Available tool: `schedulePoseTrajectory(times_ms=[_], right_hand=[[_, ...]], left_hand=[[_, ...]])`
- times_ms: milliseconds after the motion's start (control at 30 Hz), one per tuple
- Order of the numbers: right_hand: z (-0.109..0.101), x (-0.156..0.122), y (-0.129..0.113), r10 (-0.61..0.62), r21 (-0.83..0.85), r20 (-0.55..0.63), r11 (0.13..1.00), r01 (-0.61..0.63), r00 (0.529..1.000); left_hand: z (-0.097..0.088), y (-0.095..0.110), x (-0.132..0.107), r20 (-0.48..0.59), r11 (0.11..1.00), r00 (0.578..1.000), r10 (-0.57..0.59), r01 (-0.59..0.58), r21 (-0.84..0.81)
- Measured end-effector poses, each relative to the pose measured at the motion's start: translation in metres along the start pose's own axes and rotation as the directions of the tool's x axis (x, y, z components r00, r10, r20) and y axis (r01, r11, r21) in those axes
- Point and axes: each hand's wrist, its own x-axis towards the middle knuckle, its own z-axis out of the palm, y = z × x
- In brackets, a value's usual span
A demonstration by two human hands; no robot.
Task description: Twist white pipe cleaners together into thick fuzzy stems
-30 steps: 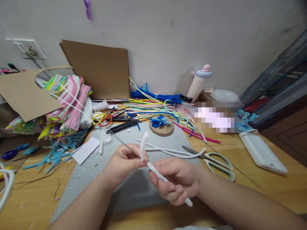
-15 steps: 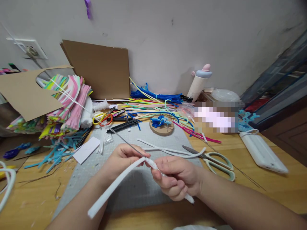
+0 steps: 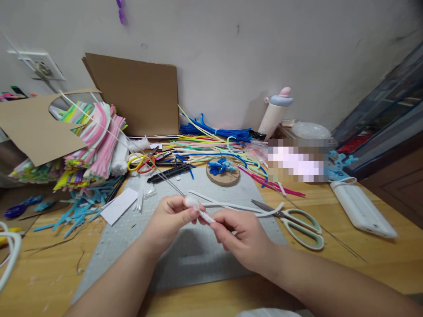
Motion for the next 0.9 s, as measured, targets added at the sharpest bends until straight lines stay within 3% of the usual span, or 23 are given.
schedulePoseTrajectory(times_ms=[100,200,300,400,467,533,600,667,767,900], right_hand=[[-0.003,-0.001,-0.001,-0.154,-0.254,-0.053,0.958,0.136,0.987],[-0.003,0.000,0.000,-0.156,-0.322,-0.036,0.937,0.136,0.987],[-0.001,0.002,0.002,-0.084,-0.211,0.000,0.974,0.083,0.996],[0.002,0.006,0.005,0.103,0.143,0.091,0.983,-0.115,0.991],[0.003,0.009,0.007,0.226,0.451,0.216,0.840,-0.303,0.950],[0.002,0.011,0.007,0.255,0.660,0.339,0.622,-0.422,0.906],[-0.001,0.013,0.007,0.225,0.753,0.425,0.450,-0.480,0.877],[-0.004,0.013,0.007,0.194,0.780,0.492,0.333,-0.529,0.848],[-0.006,0.012,0.005,0.161,0.767,0.569,0.249,-0.591,0.806],[-0.006,0.012,0.004,0.168,0.749,0.602,0.220,-0.625,0.780]], left_hand=[[0.002,-0.002,0.000,-0.053,0.996,0.998,-0.046,0.050,0.076],[0.006,-0.001,0.001,-0.122,0.990,0.991,-0.059,0.073,0.118],[0.011,0.001,0.003,-0.125,0.992,0.986,-0.114,0.119,0.038],[0.015,0.004,0.003,-0.075,0.979,0.979,-0.187,0.180,-0.092],[0.016,0.007,0.003,-0.096,0.978,0.983,-0.156,0.141,-0.151],[0.017,0.009,0.002,-0.134,0.979,0.987,-0.091,0.065,-0.193],[0.018,0.011,0.002,-0.143,0.974,0.987,-0.076,0.042,-0.223],[0.018,0.011,0.001,-0.106,0.971,0.988,-0.116,0.090,-0.223],[0.019,0.010,-0.001,-0.069,0.977,0.985,-0.158,0.145,-0.159],[0.019,0.010,-0.001,-0.108,0.984,0.984,-0.143,0.129,-0.122]])
